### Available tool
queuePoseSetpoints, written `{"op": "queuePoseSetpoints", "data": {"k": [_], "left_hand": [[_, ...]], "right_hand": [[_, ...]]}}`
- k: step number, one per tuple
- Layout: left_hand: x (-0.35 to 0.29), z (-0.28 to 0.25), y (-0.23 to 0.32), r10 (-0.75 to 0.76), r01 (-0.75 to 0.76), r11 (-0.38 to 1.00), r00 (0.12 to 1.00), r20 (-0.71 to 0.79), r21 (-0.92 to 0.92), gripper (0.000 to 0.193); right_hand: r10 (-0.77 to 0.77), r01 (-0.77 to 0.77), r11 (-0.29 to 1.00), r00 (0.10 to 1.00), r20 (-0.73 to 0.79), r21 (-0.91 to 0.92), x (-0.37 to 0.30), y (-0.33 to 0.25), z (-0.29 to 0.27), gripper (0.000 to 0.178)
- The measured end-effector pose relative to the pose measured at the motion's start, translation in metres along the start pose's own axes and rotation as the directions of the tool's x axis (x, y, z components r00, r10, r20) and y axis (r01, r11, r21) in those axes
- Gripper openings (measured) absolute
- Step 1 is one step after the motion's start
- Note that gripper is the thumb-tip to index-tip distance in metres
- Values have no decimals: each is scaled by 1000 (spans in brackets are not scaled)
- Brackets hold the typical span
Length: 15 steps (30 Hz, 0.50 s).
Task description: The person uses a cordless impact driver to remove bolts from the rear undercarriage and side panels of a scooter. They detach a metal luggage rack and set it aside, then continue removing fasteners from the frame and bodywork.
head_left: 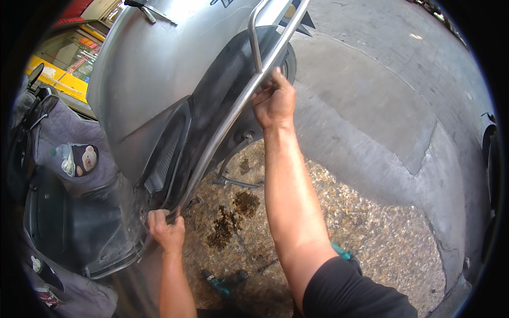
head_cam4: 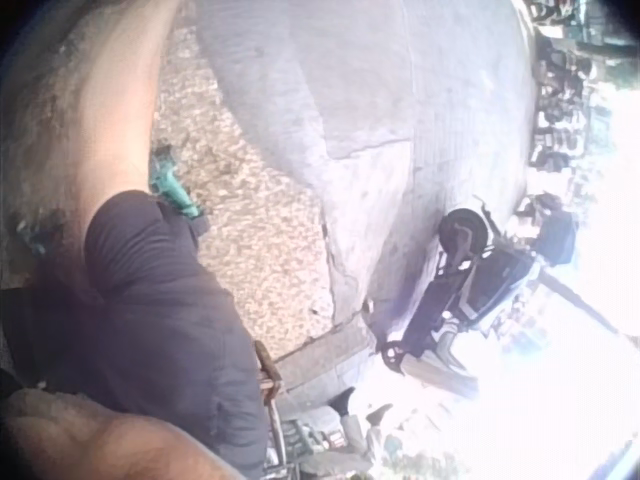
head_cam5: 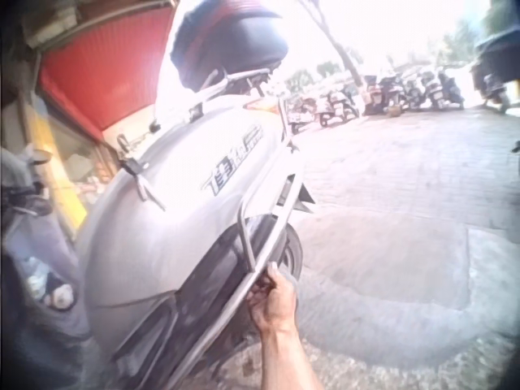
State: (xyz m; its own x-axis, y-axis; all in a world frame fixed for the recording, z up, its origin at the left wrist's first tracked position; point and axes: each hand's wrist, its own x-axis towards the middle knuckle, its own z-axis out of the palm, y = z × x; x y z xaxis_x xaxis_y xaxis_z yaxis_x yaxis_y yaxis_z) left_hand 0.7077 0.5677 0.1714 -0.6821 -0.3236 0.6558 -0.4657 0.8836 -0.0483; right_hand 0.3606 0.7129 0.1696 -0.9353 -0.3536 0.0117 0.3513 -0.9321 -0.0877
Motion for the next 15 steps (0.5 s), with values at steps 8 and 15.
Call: {"op": "queuePoseSetpoints", "data": {"k": [8,15], "left_hand": [[-1,3,6,-70,70,997,998,-9,14,26],[-1,3,6,-96,96,995,995,0,12,26]], "right_hand": [[87,-77,970,996,33,-231,83,-72,50,36],[11,-10,959,1000,2,-285,80,-68,55,22]]}}
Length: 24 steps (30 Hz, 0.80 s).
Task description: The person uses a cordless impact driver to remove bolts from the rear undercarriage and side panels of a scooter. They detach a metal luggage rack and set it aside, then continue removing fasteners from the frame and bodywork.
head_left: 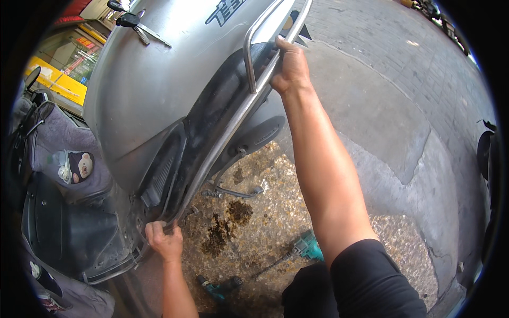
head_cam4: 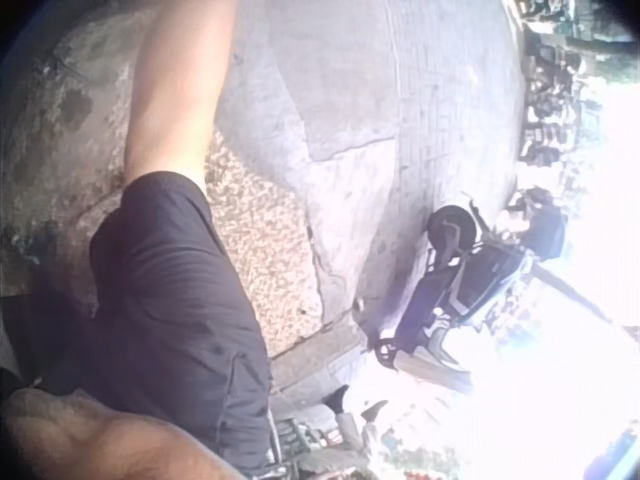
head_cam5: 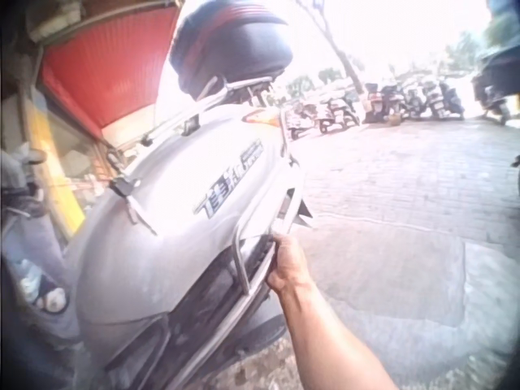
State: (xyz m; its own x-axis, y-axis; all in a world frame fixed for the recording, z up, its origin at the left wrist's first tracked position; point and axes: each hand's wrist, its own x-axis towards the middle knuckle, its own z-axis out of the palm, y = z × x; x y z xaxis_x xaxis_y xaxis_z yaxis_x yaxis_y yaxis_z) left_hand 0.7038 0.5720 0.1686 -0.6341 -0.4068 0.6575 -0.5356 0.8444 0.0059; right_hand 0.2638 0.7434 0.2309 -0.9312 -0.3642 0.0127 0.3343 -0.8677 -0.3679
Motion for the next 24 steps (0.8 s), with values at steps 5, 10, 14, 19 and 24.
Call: {"op": "queuePoseSetpoints", "data": {"k": [5,10,14,19,24], "left_hand": [[-1,-2,1,-9,9,999,1000,-3,-32,26],[0,-3,3,-24,24,999,999,21,-30,27],[2,-6,5,-44,44,999,998,37,-3,27],[4,-9,8,-92,94,995,993,71,-25,27],[6,-10,9,-82,85,995,994,66,-50,27]], "right_hand": [[9,-20,992,996,-87,-123,6,-3,1,24],[15,-17,1000,996,-93,-14,4,-1,3,25],[54,-53,999,996,-64,11,4,1,-1,20],[79,-86,991,994,-72,-103,5,2,-7,10],[86,-97,984,993,-82,-146,2,3,-5,15]]}}
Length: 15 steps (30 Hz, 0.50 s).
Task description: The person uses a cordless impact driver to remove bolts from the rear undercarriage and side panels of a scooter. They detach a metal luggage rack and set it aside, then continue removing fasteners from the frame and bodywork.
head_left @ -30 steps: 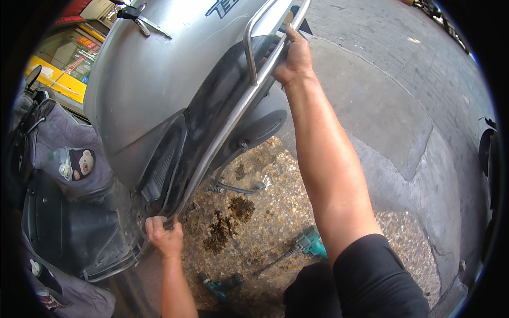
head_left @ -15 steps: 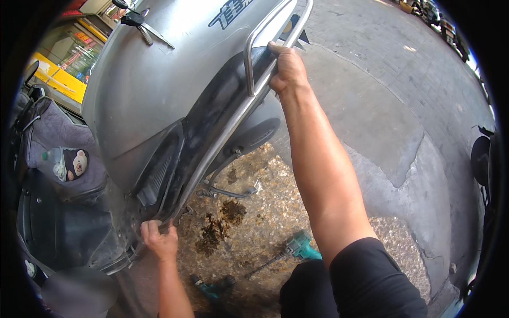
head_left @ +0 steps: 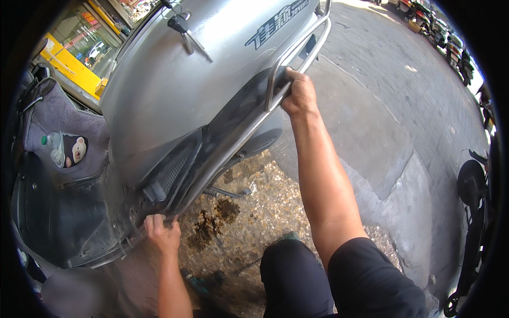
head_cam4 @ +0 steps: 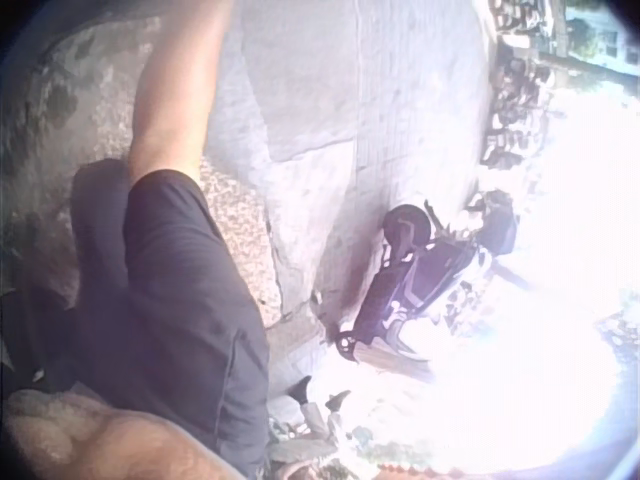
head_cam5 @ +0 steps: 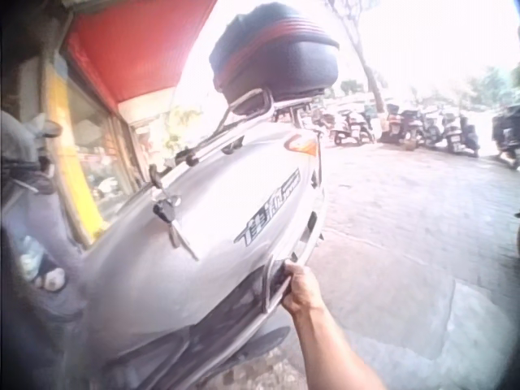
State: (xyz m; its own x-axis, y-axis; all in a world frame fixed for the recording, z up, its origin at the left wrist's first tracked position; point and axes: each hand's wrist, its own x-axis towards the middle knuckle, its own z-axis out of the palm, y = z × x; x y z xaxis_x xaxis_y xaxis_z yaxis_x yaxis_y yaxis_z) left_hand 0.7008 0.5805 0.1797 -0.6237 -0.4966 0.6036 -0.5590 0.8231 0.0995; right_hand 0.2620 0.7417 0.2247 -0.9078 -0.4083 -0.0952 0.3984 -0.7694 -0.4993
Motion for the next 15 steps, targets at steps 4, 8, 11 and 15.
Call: {"op": "queuePoseSetpoints", "data": {"k": [4,8,11,15], "left_hand": [[4,-1,1,-11,11,1000,1000,-3,-25,27],[5,-1,-4,-2,3,998,1000,14,-65,27],[3,-2,-13,26,-25,995,1000,12,-94,26],[-2,2,-23,81,-85,982,996,-32,-167,26]], "right_hand": [[10,-11,1000,1000,16,24,-2,-1,0,16],[1,3,999,997,83,-52,3,-4,-3,20],[-21,28,995,997,75,-93,5,-5,-2,22],[-83,92,987,994,73,-130,0,-2,4,24]]}}
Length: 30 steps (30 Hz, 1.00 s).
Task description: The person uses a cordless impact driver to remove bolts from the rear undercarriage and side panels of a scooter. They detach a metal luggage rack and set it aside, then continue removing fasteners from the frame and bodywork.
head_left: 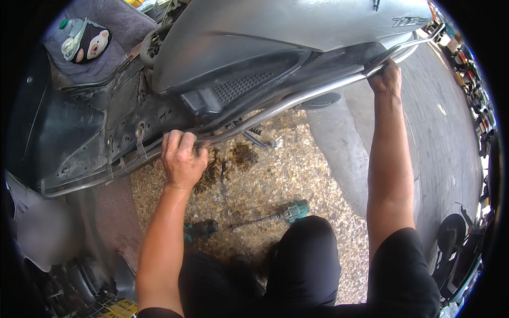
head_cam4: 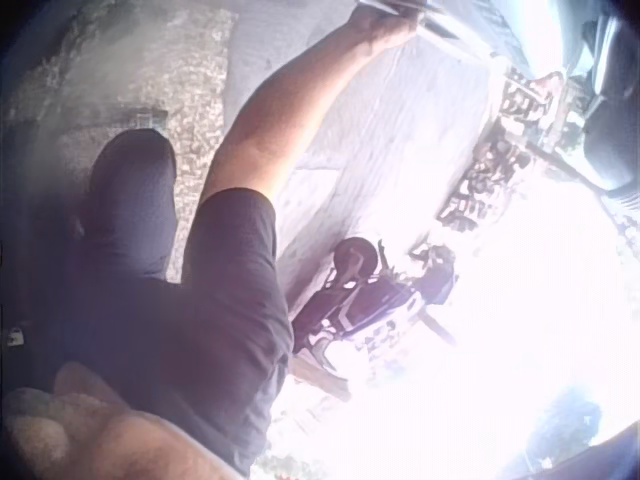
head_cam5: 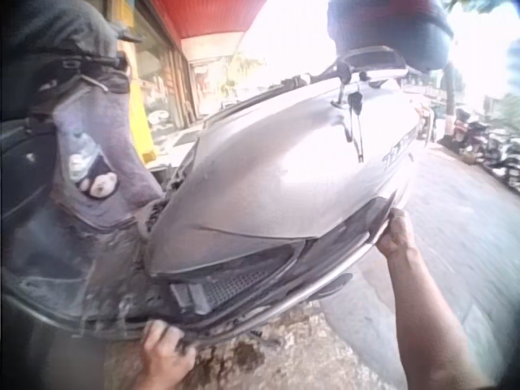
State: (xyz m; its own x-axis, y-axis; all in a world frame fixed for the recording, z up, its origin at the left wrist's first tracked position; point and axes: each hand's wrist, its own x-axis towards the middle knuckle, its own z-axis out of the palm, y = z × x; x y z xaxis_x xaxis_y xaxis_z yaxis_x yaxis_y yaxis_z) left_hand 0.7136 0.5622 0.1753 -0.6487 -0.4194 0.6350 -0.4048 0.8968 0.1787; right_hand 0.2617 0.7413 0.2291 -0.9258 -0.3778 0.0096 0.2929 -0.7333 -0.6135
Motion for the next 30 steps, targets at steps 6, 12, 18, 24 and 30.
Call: {"op": "queuePoseSetpoints", "data": {"k": [6,12,18,24,30], "left_hand": [[-9,6,-21,41,-54,988,995,-92,-143,28],[-38,-21,-83,-82,80,997,990,-112,-22,38],[-45,-11,-101,-29,16,997,985,-169,-77,35],[-47,-13,-102,-96,78,989,985,-145,-125,29],[-36,-34,-97,-129,131,987,991,24,-96,29]], "right_hand": [[36,-68,954,993,-114,-293,-47,16,10,32],[172,-218,919,972,-163,-328,-114,35,23,39],[439,-438,883,898,-34,-169,-160,87,42,25],[399,-401,907,916,-46,-128,-175,124,47,26],[412,-415,906,910,-56,-85,-181,126,63,26]]}}
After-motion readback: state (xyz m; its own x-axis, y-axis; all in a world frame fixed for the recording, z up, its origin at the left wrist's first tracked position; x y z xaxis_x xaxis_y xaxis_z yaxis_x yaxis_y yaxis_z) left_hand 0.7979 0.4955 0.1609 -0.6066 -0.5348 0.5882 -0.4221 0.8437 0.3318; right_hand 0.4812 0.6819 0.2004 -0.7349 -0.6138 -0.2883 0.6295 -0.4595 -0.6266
